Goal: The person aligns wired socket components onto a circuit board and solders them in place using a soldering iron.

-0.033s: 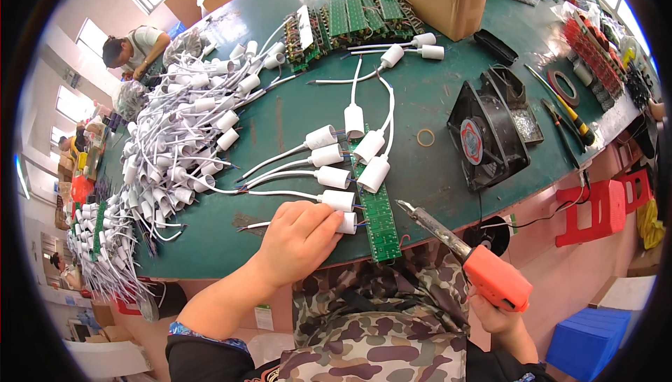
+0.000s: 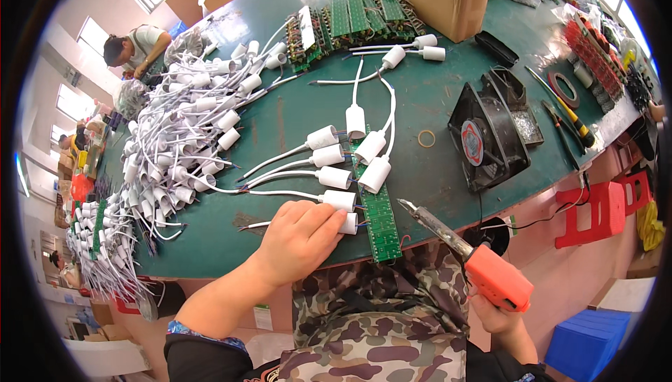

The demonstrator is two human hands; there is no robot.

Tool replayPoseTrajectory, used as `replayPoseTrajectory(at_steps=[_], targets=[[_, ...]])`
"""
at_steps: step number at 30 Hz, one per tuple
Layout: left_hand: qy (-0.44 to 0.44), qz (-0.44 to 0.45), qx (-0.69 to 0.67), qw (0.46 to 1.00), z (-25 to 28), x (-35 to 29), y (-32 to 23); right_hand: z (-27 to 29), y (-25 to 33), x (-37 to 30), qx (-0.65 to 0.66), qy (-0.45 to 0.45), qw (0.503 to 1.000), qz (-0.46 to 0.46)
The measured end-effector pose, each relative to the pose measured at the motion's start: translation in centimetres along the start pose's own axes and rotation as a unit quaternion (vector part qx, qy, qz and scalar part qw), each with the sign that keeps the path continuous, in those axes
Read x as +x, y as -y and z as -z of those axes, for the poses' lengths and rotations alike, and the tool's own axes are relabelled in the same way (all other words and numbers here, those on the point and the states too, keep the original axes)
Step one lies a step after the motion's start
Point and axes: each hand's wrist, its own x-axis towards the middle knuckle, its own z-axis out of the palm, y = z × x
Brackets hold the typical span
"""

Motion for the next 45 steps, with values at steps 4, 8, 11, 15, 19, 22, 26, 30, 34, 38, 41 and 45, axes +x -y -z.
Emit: replayPoseTrajectory(at_steps=[4, 8, 11, 15, 19, 22, 26, 30, 34, 38, 41, 45], targets=[[0.08, -0.066, 0.046, 0.994, 1.8, 1.4, 0.1, 0.3, -0.5, -0.7, 0.009, -0.025, 1.0, -0.016], [0.047, -0.126, 0.074, 0.988, 3.1, 4.2, -0.1, 1.7, -1.0, -1.3, -0.024, -0.016, 1.0, 0.009], [0.083, -0.187, 0.067, 0.977, 3.2, 5.5, -0.2, 1.8, -0.8, -1.1, -0.002, -0.003, 1.0, 0.031], [0.028, -0.195, 0.017, 0.98, 1.3, 5.8, 0.5, 2.0, -1.5, -1.5, 0.041, -0.041, 0.998, 0.035], [0.051, -0.097, 0.011, 0.994, 1.4, 4.6, 1.5, 2.3, -1.7, -1.7, 0.001, -0.043, 0.997, 0.062], [0.054, -0.019, -0.009, 0.998, 0.8, 4.1, 1.9, 2.4, -1.8, -1.8, -0.05, -0.045, 0.997, 0.048], [0.093, 0.018, -0.034, 0.995, 0.6, 4.1, 1.6, 1.9, -0.8, -1.1, 0.007, -0.043, 0.999, 0.022], [0.022, -0.003, -0.077, 0.997, 0.8, 4.4, 1.1, 1.7, -0.7, -1.1, 0.033, -0.055, 0.998, 0.019], [-0.03, -0.022, -0.106, 0.994, 0.2, 4.1, -0.6, 1.9, -1.4, -1.7, 0.0, -0.049, 0.998, 0.036], [-0.044, -0.064, -0.157, 0.985, -1.3, 4.1, -0.3, 2.0, 0.0, -2.1, 0.046, -0.091, 0.995, -0.002], [-0.04, -0.093, -0.177, 0.979, -2.3, 4.3, -0.5, 2.2, -1.6, -2.9, 0.087, -0.121, 0.988, -0.033], [-0.002, -0.12, -0.164, 0.979, -2.6, 5.1, -0.4, 3.3, -4.2, -3.5, 0.101, -0.161, 0.982, -0.006]])
